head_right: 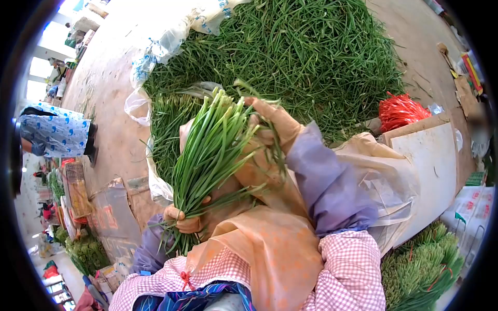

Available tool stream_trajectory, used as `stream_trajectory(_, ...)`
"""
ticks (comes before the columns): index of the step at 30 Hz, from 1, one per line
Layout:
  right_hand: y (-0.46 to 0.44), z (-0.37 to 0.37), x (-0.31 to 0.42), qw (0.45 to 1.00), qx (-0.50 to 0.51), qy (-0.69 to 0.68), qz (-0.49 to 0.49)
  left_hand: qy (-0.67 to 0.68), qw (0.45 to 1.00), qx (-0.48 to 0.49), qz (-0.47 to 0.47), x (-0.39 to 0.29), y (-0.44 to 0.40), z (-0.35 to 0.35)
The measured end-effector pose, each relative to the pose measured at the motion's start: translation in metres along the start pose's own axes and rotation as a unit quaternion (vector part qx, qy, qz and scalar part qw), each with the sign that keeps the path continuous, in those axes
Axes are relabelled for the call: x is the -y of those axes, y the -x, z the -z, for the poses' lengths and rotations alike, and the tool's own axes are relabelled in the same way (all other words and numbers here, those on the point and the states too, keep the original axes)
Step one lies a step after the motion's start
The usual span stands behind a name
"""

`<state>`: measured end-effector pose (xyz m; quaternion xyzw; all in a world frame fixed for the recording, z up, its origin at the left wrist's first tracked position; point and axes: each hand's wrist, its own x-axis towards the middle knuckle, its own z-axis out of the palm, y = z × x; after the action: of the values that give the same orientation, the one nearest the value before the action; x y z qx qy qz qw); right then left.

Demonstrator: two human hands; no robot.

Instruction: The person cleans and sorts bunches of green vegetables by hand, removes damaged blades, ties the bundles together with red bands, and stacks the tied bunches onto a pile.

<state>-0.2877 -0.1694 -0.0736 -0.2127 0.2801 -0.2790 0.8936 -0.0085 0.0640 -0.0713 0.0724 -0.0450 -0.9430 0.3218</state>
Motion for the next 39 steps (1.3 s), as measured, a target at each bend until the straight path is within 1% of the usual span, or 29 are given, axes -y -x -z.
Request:
stream_trajectory(1, -0.004, -0.006, -0.006, 0.999, 0.01, -0.027, 0.022, 0.001, 1.0, -0.01, 0.001, -0.001, -0.001, -0.004)
stream_trajectory(3, -0.018, -0.005, 0.003, 0.989, -0.042, 0.039, 0.137, 0.0, 1.0, -0.022, -0.006, 0.003, 0.003, -0.007)
stream_trajectory(4, -0.004, -0.012, 0.018, 0.977, -0.04, -0.018, 0.209, -0.003, 1.0, -0.02, -0.012, 0.004, 0.004, -0.004)
stream_trajectory(5, 0.0, 0.001, 0.043, 0.968, -0.067, -0.01, 0.242, -0.006, 1.0, -0.015, -0.019, 0.005, 0.004, -0.002)
stream_trajectory(6, 0.011, 0.006, 0.07, 0.944, -0.167, -0.023, 0.283, 0.004, 0.999, -0.024, -0.021, 0.007, 0.006, -0.002)
stream_trajectory(7, 0.004, 0.065, 0.089, 0.927, -0.113, -0.013, 0.358, 0.008, 0.999, -0.025, -0.028, 0.01, 0.006, -0.002)
stream_trajectory(8, 0.012, 0.069, 0.1, 0.878, -0.27, 0.153, 0.365, 0.011, 0.999, -0.025, -0.033, 0.013, 0.005, -0.003)
stream_trajectory(9, 0.0, 0.107, 0.101, 0.842, -0.279, 0.315, 0.338, 0.013, 0.999, -0.023, -0.037, 0.013, 0.003, -0.003)
stream_trajectory(10, 0.007, 0.092, 0.098, 0.822, -0.291, 0.349, 0.343, -0.004, 0.999, -0.035, -0.034, 0.011, 0.002, -0.004)
stream_trajectory(13, 0.05, -0.015, 0.049, 0.759, -0.324, 0.447, 0.346, -0.035, 0.996, -0.075, -0.029, 0.012, 0.001, -0.005)
stream_trajectory(15, 0.061, -0.056, 0.028, 0.861, -0.184, 0.428, 0.203, -0.048, 0.993, -0.106, -0.029, 0.013, 0.003, -0.007)
stream_trajectory(17, 0.05, -0.078, 0.005, 0.81, -0.14, 0.557, 0.114, -0.075, 0.988, -0.134, -0.028, 0.012, 0.002, -0.013)
stream_trajectory(19, 0.022, -0.06, -0.023, 0.879, -0.088, 0.423, 0.202, -0.096, 0.982, -0.159, -0.029, 0.01, -0.002, -0.023)
stream_trajectory(20, 0.024, -0.064, -0.018, 0.915, -0.119, 0.364, 0.128, -0.086, 0.983, -0.158, -0.034, 0.011, -0.001, -0.023)
stream_trajectory(21, 0.015, -0.047, -0.02, 0.873, -0.112, 0.434, 0.192, -0.076, 0.984, -0.157, -0.037, 0.013, 0.001, -0.022)
stream_trajectory(23, 0.014, -0.034, -0.01, 0.771, -0.16, 0.533, 0.31, -0.054, 0.986, -0.151, -0.044, 0.015, 0.004, -0.018)
stream_trajectory(25, -0.003, 0.018, 0.005, 0.667, -0.255, 0.557, 0.424, -0.013, 0.994, -0.098, -0.042, 0.018, 0.006, -0.003)
stream_trajectory(27, 0.006, 0.056, 0.051, 0.638, -0.335, 0.65, 0.243, 0.016, 0.997, -0.053, -0.045, 0.021, 0.006, 0.002)
stream_trajectory(29, 0.032, 0.031, 0.061, 0.389, -0.348, 0.805, 0.283, 0.031, 0.998, -0.019, -0.051, 0.02, 0.001, 0.004)
stream_trajectory(30, 0.039, 0.014, 0.05, 0.538, -0.292, 0.699, 0.369, 0.042, 0.998, -0.003, -0.051, 0.02, 0.0, 0.004)
stream_trajectory(31, 0.043, -0.012, 0.033, 0.649, -0.194, 0.591, 0.438, 0.046, 0.997, -0.003, -0.054, 0.021, -0.001, 0.006)
stream_trajectory(32, 0.042, -0.021, 0.023, 0.55, -0.119, 0.652, 0.508, 0.048, 0.997, -0.002, -0.054, 0.021, -0.001, 0.008)
stream_trajectory(33, 0.049, -0.039, 0.02, 0.437, -0.055, 0.752, 0.491, 0.049, 0.997, 0.0, -0.053, 0.02, -0.002, 0.009)
stream_trajectory(34, 0.047, -0.051, 0.006, 0.426, -0.05, 0.799, 0.423, 0.05, 0.997, -0.011, -0.052, 0.02, -0.001, 0.008)
stream_trajectory(35, 0.037, -0.054, -0.01, 0.407, -0.085, 0.838, 0.353, 0.035, 0.998, -0.023, -0.05, 0.02, -0.002, 0.006)
stream_trajectory(36, 0.022, -0.047, -0.029, 0.396, -0.094, 0.84, 0.358, 0.019, 0.998, -0.034, -0.049, 0.019, -0.003, 0.002)
stream_trajectory(38, 0.012, -0.052, -0.043, 0.405, -0.063, 0.822, 0.395, -0.002, 0.998, -0.046, -0.049, 0.017, -0.004, 0.0)
stream_trajectory(39, 0.014, -0.055, -0.047, 0.426, -0.021, 0.798, 0.425, -0.006, 0.997, -0.049, -0.052, 0.018, -0.003, 0.0)
